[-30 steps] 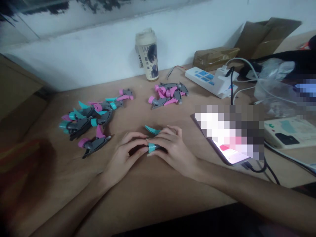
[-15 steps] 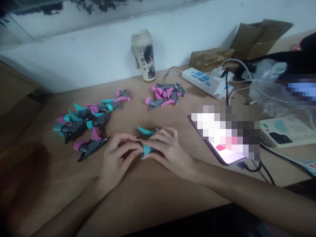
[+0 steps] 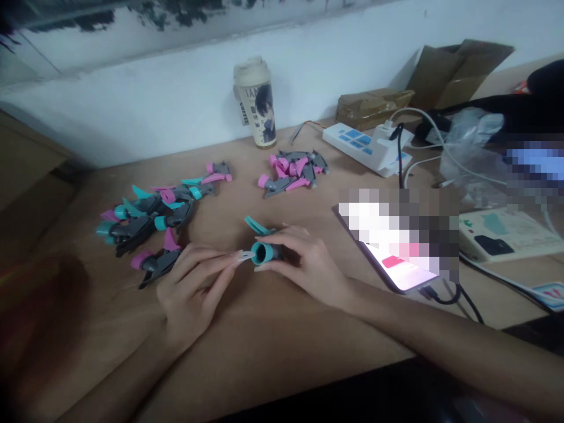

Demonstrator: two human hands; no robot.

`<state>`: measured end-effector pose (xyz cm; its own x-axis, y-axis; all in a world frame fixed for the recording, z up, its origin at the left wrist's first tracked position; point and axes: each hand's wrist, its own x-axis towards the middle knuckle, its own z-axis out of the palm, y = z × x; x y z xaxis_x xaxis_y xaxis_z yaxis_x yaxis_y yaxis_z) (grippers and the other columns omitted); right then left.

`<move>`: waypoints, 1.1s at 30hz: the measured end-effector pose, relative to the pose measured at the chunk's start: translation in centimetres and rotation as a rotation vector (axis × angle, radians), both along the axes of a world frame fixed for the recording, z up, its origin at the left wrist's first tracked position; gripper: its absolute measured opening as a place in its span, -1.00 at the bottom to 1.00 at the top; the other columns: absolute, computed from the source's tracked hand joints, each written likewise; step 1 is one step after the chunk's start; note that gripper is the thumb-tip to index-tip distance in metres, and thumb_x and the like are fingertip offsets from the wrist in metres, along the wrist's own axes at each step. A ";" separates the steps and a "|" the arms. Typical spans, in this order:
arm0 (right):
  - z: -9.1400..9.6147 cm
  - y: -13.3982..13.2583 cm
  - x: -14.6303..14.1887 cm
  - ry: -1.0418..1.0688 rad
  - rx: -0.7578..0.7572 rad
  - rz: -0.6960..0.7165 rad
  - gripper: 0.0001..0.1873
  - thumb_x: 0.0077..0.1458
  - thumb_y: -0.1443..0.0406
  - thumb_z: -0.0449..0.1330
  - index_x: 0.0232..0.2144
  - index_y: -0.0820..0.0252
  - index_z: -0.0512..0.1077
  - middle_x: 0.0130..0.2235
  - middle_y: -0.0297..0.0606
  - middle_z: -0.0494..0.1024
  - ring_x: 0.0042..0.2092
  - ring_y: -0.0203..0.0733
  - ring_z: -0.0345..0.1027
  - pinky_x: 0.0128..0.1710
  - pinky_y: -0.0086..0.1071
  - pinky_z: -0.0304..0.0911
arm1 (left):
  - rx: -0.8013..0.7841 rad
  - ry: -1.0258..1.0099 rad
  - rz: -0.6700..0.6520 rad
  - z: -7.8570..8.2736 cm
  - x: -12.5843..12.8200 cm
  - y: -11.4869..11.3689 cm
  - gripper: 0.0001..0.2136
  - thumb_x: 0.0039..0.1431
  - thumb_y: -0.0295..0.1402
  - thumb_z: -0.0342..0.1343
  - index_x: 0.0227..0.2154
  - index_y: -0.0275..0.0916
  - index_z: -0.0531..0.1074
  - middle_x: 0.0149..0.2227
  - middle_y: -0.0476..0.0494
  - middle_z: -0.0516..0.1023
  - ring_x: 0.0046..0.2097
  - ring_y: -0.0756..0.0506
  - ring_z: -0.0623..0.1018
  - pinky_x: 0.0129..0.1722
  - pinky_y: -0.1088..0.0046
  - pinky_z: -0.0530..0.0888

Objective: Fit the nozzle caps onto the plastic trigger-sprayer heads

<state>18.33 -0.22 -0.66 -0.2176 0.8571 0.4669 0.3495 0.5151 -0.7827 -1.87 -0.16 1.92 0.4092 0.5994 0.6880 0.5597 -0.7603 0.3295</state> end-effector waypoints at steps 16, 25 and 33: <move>-0.2 -0.1 -0.2 0.052 -0.049 0.080 -0.66 0.03 0.21 0.24 -0.08 0.01 0.41 -0.07 -0.30 0.51 -0.02 -0.20 0.37 0.01 -0.20 0.27 | -0.197 -0.034 -0.020 0.3 0.7 0.3 -0.87 0.08 -0.48 0.17 -0.31 -0.13 0.52 -0.29 -0.06 0.48 -0.24 -0.04 0.46 -0.21 0.35 0.44; 0.2 -0.4 -0.3 -0.292 0.075 -0.063 -0.65 0.08 0.13 0.18 -0.06 0.03 0.35 -0.12 -0.32 0.53 -0.01 -0.16 0.31 0.16 -0.04 -0.18 | -0.748 -0.282 -0.114 -0.7 0.9 0.7 -0.91 0.09 -0.39 0.17 -0.31 -0.22 0.46 -0.28 -0.09 0.53 -0.23 -0.05 0.53 -0.25 0.41 0.51; -0.2 -0.5 -0.7 -0.410 0.224 -0.112 -0.72 0.11 0.17 0.16 -0.11 0.07 0.41 -0.06 -0.26 0.49 -0.03 -0.14 0.29 0.16 -0.05 -0.17 | -0.622 -0.198 -0.109 -0.8 1.2 0.1 -0.90 0.10 -0.46 0.13 -0.30 -0.21 0.46 -0.25 -0.09 0.48 -0.21 -0.03 0.52 -0.23 0.45 0.53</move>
<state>17.65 -0.77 -0.88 -0.3344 0.7740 0.5377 0.6690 0.5968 -0.4430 -0.62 -0.03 1.16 0.3914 0.8714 0.2956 0.3740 -0.4442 0.8142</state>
